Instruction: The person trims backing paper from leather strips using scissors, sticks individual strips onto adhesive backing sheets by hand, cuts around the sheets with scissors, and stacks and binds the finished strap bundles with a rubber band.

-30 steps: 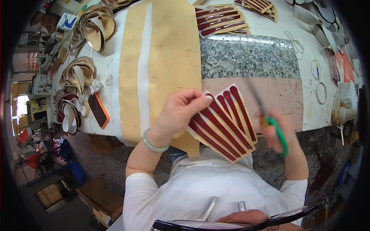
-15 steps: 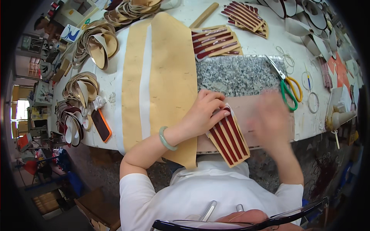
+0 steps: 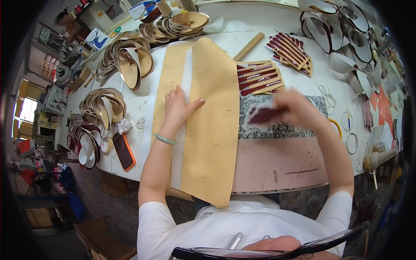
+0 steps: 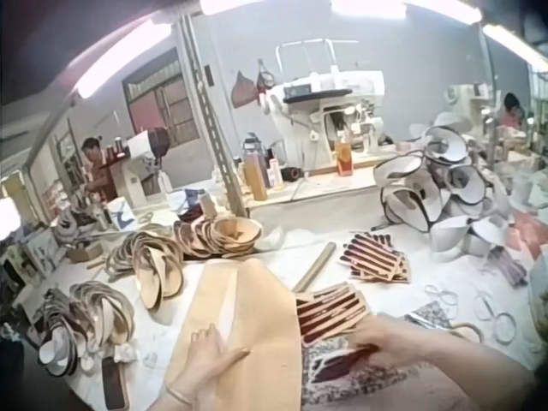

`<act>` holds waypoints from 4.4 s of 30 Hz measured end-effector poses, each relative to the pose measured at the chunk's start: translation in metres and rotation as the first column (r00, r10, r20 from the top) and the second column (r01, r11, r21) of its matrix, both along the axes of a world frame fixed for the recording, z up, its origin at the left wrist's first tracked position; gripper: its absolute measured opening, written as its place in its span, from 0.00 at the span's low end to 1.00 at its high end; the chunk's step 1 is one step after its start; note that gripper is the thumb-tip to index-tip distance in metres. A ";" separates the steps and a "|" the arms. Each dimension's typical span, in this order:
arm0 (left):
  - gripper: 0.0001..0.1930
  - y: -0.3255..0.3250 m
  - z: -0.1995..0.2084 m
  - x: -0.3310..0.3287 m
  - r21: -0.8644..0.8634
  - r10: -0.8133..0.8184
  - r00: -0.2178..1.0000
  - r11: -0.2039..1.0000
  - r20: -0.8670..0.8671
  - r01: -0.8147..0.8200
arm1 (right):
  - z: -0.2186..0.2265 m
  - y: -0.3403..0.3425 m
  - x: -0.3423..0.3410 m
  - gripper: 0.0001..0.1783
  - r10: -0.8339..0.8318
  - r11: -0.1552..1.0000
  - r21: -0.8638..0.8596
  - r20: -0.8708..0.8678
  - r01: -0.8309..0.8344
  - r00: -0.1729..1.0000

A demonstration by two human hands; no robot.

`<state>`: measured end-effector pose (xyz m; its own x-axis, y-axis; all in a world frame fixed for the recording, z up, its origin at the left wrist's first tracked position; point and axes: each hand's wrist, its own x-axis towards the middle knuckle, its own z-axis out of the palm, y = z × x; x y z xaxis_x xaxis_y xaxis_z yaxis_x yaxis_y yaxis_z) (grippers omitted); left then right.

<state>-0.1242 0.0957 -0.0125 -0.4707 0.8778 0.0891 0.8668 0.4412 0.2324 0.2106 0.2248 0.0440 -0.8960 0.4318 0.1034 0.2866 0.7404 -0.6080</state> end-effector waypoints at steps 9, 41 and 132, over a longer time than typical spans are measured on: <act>0.41 -0.021 -0.007 -0.048 0.025 -0.059 0.998 0.998 0.030 0.059 | -0.011 0.106 -0.094 0.54 -0.046 0.974 -0.188 0.370 0.123 0.928; 0.19 -0.076 0.021 0.176 -0.027 -0.124 -0.619 0.973 0.776 -0.228 | -0.039 0.043 0.286 0.12 -0.935 0.355 0.134 0.060 0.925 0.350; 0.41 0.236 0.003 0.136 0.149 -0.761 0.642 0.649 0.096 0.746 | -0.121 0.428 0.011 0.08 -0.548 0.816 0.290 0.113 0.500 0.829</act>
<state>0.0118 0.3320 -0.0094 0.3374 0.9252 0.1734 0.8448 -0.3789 0.3779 0.2219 0.6527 -0.0767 -0.5523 0.8246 0.1224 0.7608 0.5587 -0.3302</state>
